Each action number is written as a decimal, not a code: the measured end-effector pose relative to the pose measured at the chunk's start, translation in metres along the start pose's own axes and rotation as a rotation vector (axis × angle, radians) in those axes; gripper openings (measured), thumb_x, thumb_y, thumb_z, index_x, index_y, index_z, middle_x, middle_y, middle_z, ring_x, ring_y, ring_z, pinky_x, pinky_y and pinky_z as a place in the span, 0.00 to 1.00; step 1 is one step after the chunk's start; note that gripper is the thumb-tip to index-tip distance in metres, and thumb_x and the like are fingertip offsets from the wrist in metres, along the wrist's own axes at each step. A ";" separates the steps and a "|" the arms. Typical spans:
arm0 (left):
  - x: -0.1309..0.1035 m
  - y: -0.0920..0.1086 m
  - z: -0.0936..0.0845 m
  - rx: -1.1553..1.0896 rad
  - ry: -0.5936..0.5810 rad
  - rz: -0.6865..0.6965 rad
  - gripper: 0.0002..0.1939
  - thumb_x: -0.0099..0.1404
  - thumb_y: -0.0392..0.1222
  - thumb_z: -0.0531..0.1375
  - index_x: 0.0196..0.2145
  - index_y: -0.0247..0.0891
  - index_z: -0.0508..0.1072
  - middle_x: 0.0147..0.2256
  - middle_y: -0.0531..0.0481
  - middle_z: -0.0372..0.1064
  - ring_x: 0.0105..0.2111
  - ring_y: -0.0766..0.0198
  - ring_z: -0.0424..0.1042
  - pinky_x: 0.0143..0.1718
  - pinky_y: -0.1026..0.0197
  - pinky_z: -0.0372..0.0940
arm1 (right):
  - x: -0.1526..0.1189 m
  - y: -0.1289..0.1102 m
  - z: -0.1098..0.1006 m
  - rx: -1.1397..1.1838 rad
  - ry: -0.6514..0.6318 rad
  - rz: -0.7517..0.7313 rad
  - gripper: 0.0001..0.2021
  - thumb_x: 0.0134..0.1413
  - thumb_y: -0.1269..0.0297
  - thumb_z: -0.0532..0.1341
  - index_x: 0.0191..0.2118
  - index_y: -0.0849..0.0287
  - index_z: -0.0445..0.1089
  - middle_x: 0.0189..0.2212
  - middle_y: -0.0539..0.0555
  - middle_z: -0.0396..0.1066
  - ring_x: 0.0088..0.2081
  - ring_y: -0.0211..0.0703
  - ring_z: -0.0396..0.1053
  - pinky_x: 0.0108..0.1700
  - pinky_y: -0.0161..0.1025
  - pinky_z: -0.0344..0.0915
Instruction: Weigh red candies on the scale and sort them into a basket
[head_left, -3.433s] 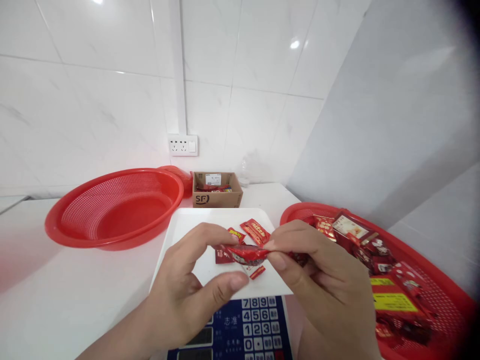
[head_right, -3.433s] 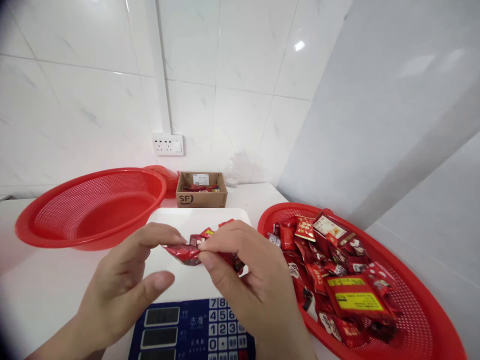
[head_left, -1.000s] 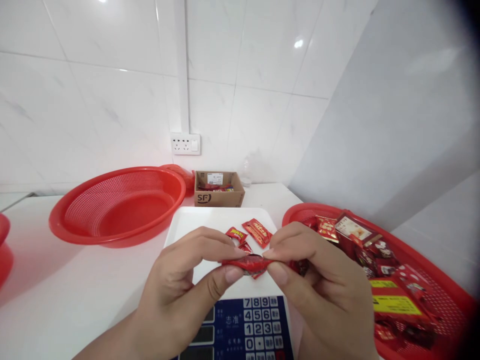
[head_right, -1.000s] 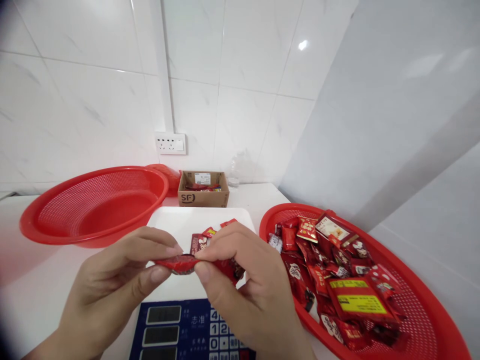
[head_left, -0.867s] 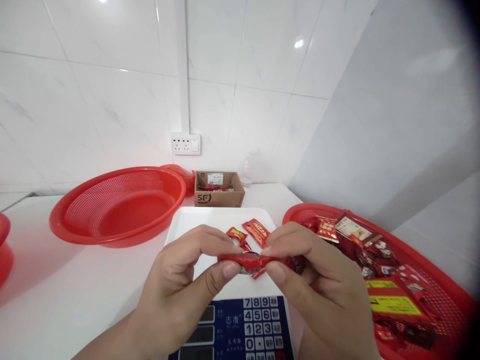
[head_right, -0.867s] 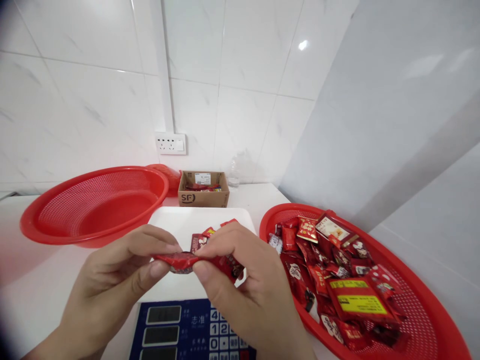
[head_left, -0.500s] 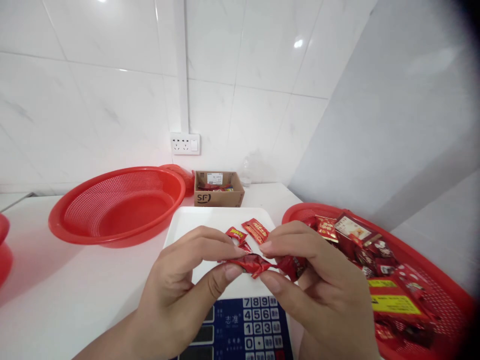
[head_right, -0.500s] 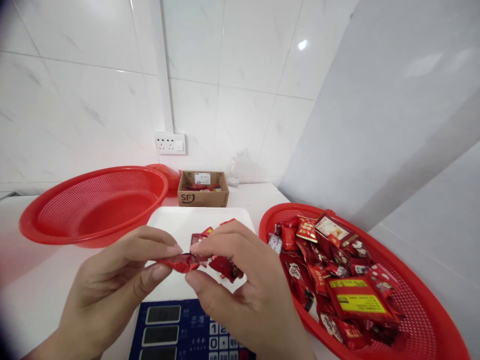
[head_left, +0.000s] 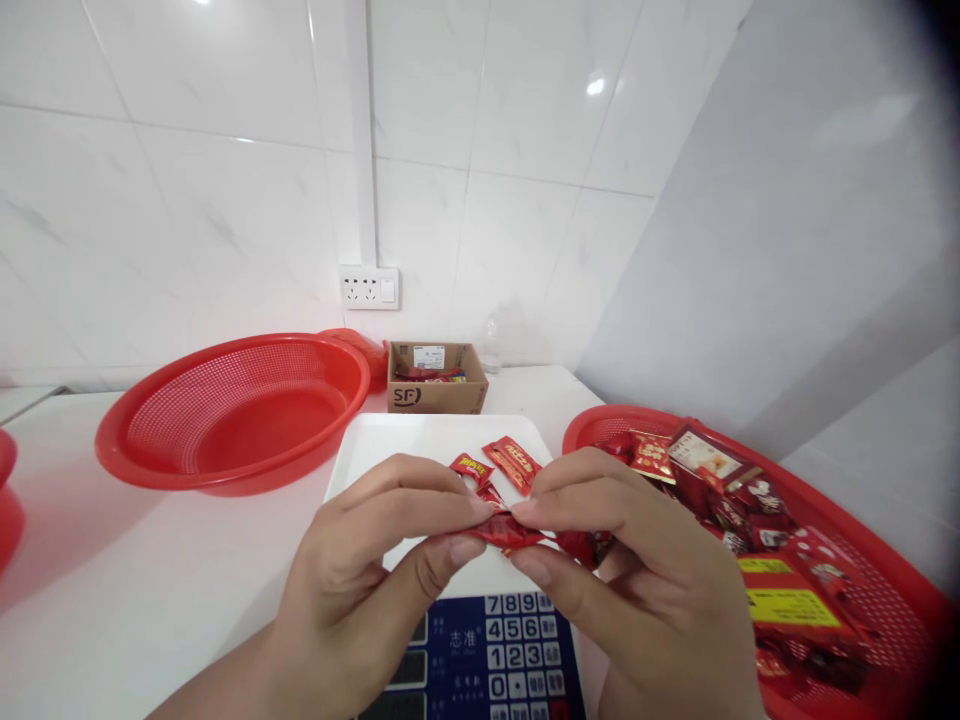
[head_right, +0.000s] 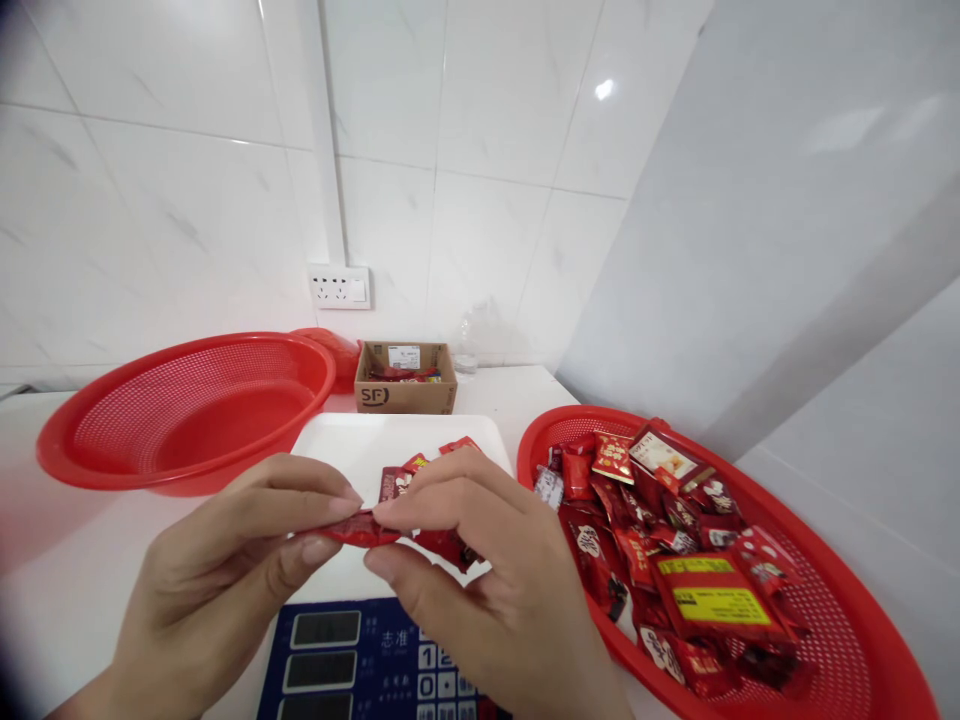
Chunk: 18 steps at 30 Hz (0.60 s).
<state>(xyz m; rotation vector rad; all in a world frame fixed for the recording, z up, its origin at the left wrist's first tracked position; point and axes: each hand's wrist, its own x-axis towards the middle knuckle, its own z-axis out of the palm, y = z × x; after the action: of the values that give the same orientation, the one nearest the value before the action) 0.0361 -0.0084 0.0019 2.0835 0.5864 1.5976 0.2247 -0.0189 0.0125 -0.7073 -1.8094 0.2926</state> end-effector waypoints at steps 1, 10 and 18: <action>0.000 0.000 0.000 -0.002 0.001 0.002 0.13 0.64 0.30 0.62 0.43 0.45 0.77 0.38 0.51 0.75 0.37 0.64 0.75 0.34 0.66 0.72 | 0.000 0.000 0.000 0.009 -0.001 0.002 0.10 0.52 0.74 0.67 0.38 0.52 0.73 0.33 0.49 0.74 0.29 0.37 0.71 0.28 0.33 0.71; 0.001 -0.002 0.000 -0.016 -0.006 0.007 0.13 0.65 0.29 0.62 0.44 0.44 0.77 0.39 0.51 0.75 0.38 0.65 0.74 0.35 0.67 0.72 | 0.001 0.001 0.000 0.041 0.040 -0.014 0.09 0.52 0.74 0.67 0.36 0.52 0.73 0.31 0.48 0.74 0.30 0.38 0.72 0.28 0.34 0.70; -0.003 -0.002 0.000 -0.046 -0.019 -0.022 0.15 0.65 0.29 0.62 0.44 0.46 0.77 0.39 0.52 0.74 0.38 0.66 0.74 0.36 0.68 0.71 | 0.000 0.000 0.002 0.023 0.052 -0.021 0.08 0.53 0.75 0.67 0.34 0.53 0.71 0.30 0.47 0.73 0.29 0.36 0.70 0.28 0.32 0.68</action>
<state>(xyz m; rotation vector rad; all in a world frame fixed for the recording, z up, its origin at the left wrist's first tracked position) 0.0352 -0.0081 -0.0014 2.0501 0.5585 1.5625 0.2230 -0.0182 0.0118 -0.6731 -1.7605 0.2781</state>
